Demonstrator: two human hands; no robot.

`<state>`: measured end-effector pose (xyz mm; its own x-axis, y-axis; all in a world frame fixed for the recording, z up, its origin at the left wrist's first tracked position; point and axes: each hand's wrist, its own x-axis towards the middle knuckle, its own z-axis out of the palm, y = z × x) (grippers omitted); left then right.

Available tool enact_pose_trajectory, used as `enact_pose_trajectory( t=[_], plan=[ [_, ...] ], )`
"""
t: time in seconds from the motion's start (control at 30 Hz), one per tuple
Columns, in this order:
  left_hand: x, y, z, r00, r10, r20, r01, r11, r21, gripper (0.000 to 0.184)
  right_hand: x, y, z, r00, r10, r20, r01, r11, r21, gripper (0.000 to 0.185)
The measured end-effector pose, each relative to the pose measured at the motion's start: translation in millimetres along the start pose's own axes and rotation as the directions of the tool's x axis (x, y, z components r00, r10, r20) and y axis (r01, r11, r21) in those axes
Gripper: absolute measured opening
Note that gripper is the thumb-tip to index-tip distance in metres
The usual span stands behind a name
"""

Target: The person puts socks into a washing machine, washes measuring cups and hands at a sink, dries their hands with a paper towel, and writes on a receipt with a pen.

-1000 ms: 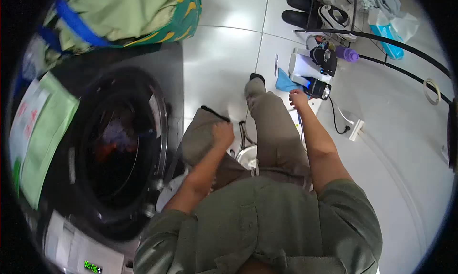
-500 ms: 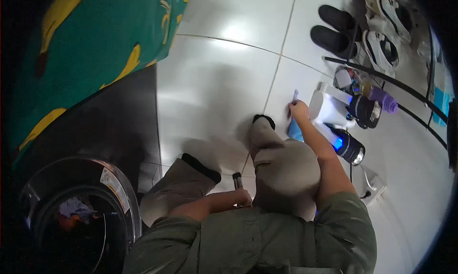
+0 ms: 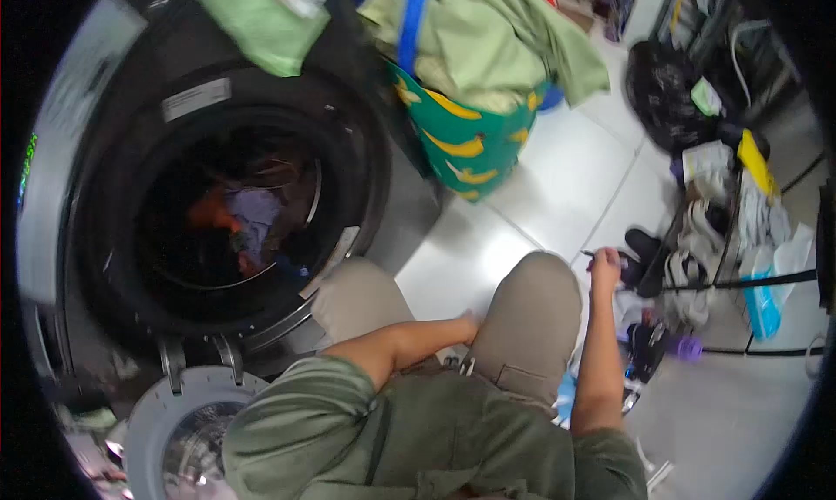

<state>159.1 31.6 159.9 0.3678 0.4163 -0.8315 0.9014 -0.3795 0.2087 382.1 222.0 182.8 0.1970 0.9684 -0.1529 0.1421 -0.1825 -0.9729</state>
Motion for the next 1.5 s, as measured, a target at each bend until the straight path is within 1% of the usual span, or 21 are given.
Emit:
enact_pose_trajectory(
  t=[0.03, 0.07, 0.1, 0.17, 0.2, 0.23, 0.3, 0.4, 0.5, 0.57, 0.63, 0.73, 0.8, 0.93, 1.03, 1.1, 1.17, 1.23, 1.37, 1.43, 1.5],
  plan=[
    [-23.7, -14.3, -30.7, 0.988, -0.102, -0.116, 0.098, 0.994, -0.042, 0.047, -4.3, -17.9, 1.3, 0.997, 0.077, -0.001, -0.075, 0.971, 0.228, 0.015],
    [-64.0, -20.9, -58.2, 0.847, -0.276, -0.454, 0.219, 0.960, -0.173, 0.037, -15.1, -40.9, 0.8, 0.996, 0.093, -0.006, -0.087, 0.956, 0.281, 0.017],
    [-93.7, -42.0, -81.1, 0.756, -0.329, -0.566, 0.078, 0.903, -0.422, 0.026, -30.7, -60.6, -1.1, 0.992, 0.124, -0.012, -0.114, 0.942, 0.315, 0.019],
    [-203.1, -45.6, -146.6, 0.255, -0.241, -0.936, 0.147, 0.967, -0.209, 0.018, -57.9, -90.8, -4.7, 0.996, 0.084, 0.036, -0.091, 0.935, 0.342, 0.019],
    [-257.1, -37.2, -177.3, -0.048, -0.099, -0.994, 0.098, 0.990, -0.103, 0.021, -60.4, -86.4, -6.1, 0.999, 0.021, 0.040, -0.035, 0.916, 0.401, 0.015],
    [-297.1, -28.4, -200.7, -0.336, 0.073, -0.939, 0.216, 0.976, -0.002, 0.021, -68.3, -91.1, -8.4, 0.999, 0.010, 0.052, -0.030, 0.918, 0.394, 0.015],
    [-365.2, -7.9, -230.9, -0.507, 0.320, -0.800, 0.487, 0.873, 0.041, 0.033, -89.0, -109.5, 3.3, 0.993, -0.063, 0.102, 0.007, 0.881, 0.473, 0.012],
    [-422.2, 1.4, -271.3, -0.392, 0.562, -0.729, 0.749, 0.654, 0.102, 0.025, -120.8, -148.4, 20.6, 0.979, -0.097, 0.180, -0.012, 0.851, 0.524, 0.010],
    [-443.3, -27.4, -288.1, -0.183, 0.516, -0.837, 0.884, 0.460, 0.090, 0.026, -129.9, -160.2, 37.8, 0.950, -0.139, 0.279, -0.052, 0.813, 0.580, 0.009],
    [-449.2, -64.2, -279.4, -0.101, 0.376, -0.921, 0.876, 0.472, 0.097, 0.038, -139.9, -178.0, 53.0, 0.943, -0.117, 0.311, -0.099, 0.795, 0.598, 0.009],
    [-456.2, -91.7, -271.2, -0.012, 0.247, -0.969, 0.969, 0.243, 0.050, 0.022, -146.0, -203.3, 70.7, 0.912, -0.155, 0.379, -0.116, 0.789, 0.603, 0.010],
    [-465.1, -123.4, -265.1, -0.030, 0.246, -0.969, 0.958, 0.283, 0.042, 0.019, -143.4, -245.9, 105.9, 0.867, -0.208, 0.453, -0.112, 0.804, 0.583, 0.010],
    [-463.5, -121.3, -262.7, -0.040, 0.232, -0.972, 0.959, 0.283, 0.028, 0.019, -139.3, -274.0, 134.1, 0.757, -0.415, 0.505, -0.002, 0.771, 0.637, 0.012],
    [-468.1, -118.7, -252.8, -0.107, 0.225, -0.968, 0.969, 0.244, -0.051, 0.016, -140.2, -324.7, 182.1, 0.653, -0.572, 0.497, 0.062, 0.694, 0.718, 0.013],
    [-474.7, -123.6, -245.9, -0.149, 0.247, -0.957, 0.980, 0.167, -0.110, 0.013, -149.7, -352.0, 213.8, 0.564, -0.739, 0.369, 0.118, 0.513, 0.850, 0.010],
    [-477.8, -121.0, -244.0, -0.267, 0.346, -0.899, 0.964, 0.094, -0.250, 0.019, -158.0, -368.2, 235.6, 0.480, -0.832, 0.277, 0.174, 0.400, 0.900, 0.014],
    [-479.1, -117.5, -240.8, -0.270, 0.265, -0.926, 0.963, 0.060, -0.264, 0.023, -158.7, -384.1, 258.7, 0.320, -0.946, 0.049, 0.366, 0.171, 0.915, 0.026],
    [-473.7, -109.8, -242.7, -0.345, 0.195, -0.918, 0.936, 0.148, -0.320, 0.025, -163.1, -400.9, 275.4, 0.270, -0.958, -0.092, 0.441, 0.038, 0.897, 0.027],
    [-470.4, -112.4, -241.1, -0.355, 0.186, -0.916, 0.934, 0.098, -0.342, 0.027, -164.0, -422.9, 299.6, 0.268, -0.950, -0.163, 0.498, -0.008, 0.867, 0.024],
    [-471.0, -114.2, -239.6, -0.358, 0.200, -0.912, 0.933, 0.097, -0.345, 0.029, -157.7, -433.0, 311.6, 0.181, -0.912, -0.367, 0.552, -0.214, 0.806, 0.021],
    [-470.3, -114.6, -238.2, -0.365, 0.193, -0.911, 0.931, 0.093, -0.354, 0.030, -154.7, -436.6, 320.4, 0.160, -0.916, -0.369, 0.558, -0.224, 0.799, 0.018]
  ],
)
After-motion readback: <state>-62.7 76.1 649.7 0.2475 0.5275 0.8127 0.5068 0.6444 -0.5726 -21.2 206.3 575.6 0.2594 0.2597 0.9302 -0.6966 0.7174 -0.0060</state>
